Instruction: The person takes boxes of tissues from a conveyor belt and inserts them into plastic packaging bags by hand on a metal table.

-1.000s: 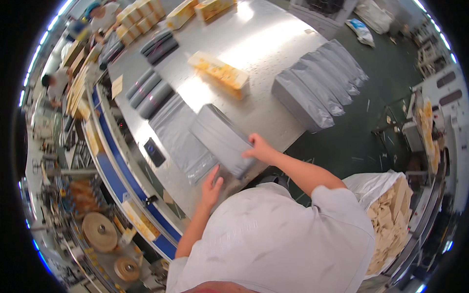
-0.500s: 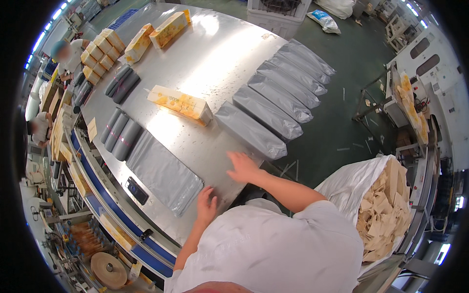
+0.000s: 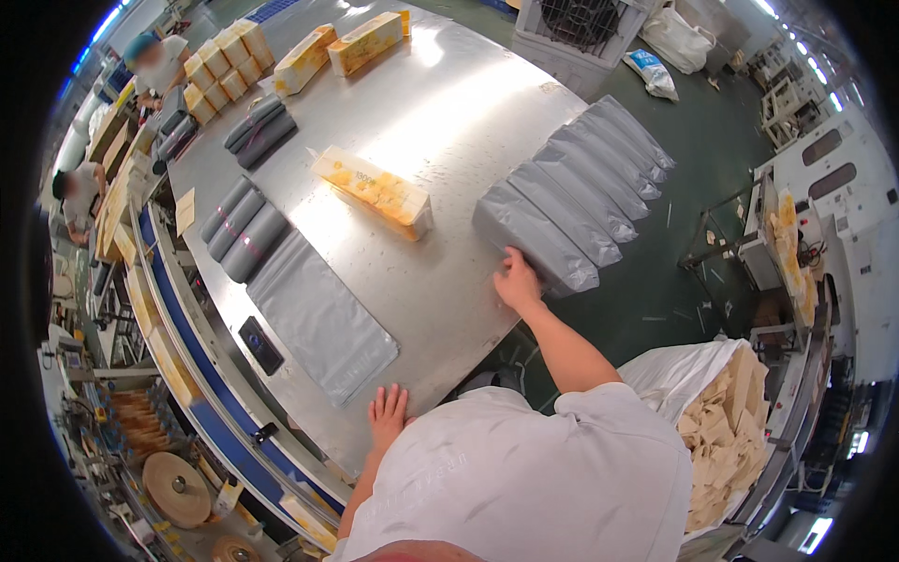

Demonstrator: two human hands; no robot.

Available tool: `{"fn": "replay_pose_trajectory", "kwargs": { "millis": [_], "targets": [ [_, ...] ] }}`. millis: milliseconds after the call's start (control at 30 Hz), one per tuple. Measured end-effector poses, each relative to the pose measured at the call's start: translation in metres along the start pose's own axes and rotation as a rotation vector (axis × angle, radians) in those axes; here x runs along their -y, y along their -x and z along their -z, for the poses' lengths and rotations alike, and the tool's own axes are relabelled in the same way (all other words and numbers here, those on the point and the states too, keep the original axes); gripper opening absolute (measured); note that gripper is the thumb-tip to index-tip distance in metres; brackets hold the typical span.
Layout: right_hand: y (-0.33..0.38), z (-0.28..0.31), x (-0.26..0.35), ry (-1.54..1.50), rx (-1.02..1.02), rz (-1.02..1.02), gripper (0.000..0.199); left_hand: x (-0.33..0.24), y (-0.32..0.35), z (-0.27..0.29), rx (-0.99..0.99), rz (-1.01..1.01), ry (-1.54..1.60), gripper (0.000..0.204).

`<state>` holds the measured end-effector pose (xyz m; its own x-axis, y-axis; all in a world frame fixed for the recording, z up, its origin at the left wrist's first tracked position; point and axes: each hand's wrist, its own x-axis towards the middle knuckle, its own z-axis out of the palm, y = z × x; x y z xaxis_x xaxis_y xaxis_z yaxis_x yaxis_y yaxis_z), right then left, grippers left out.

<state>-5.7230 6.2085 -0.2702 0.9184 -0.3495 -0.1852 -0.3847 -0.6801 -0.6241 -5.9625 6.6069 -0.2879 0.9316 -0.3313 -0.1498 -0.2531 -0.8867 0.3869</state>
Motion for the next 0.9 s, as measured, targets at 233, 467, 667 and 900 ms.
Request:
{"fn": "replay_pose_trajectory", "kwargs": {
  "millis": [233, 467, 667, 900],
  "targets": [
    [-0.046, 0.008, -0.007, 0.075, -0.108, -0.032, 0.06, -0.001, 0.0, 0.012, 0.035, 0.024, 0.013, 0.075],
    [0.001, -0.018, -0.004, 0.407, -0.177, 0.333, 0.047, 0.007, 0.008, 0.022, 0.079, 0.065, 0.179, 0.069],
    [0.06, -0.049, -0.009, 0.56, -0.187, 0.432, 0.052, 0.056, 0.042, 0.003, -0.387, -0.016, 0.432, 0.025],
    [0.091, -0.071, 0.003, 0.6, 0.029, 0.463, 0.051, 0.194, 0.223, 0.039, -1.107, 0.884, 0.09, 0.025]
  ]
}}
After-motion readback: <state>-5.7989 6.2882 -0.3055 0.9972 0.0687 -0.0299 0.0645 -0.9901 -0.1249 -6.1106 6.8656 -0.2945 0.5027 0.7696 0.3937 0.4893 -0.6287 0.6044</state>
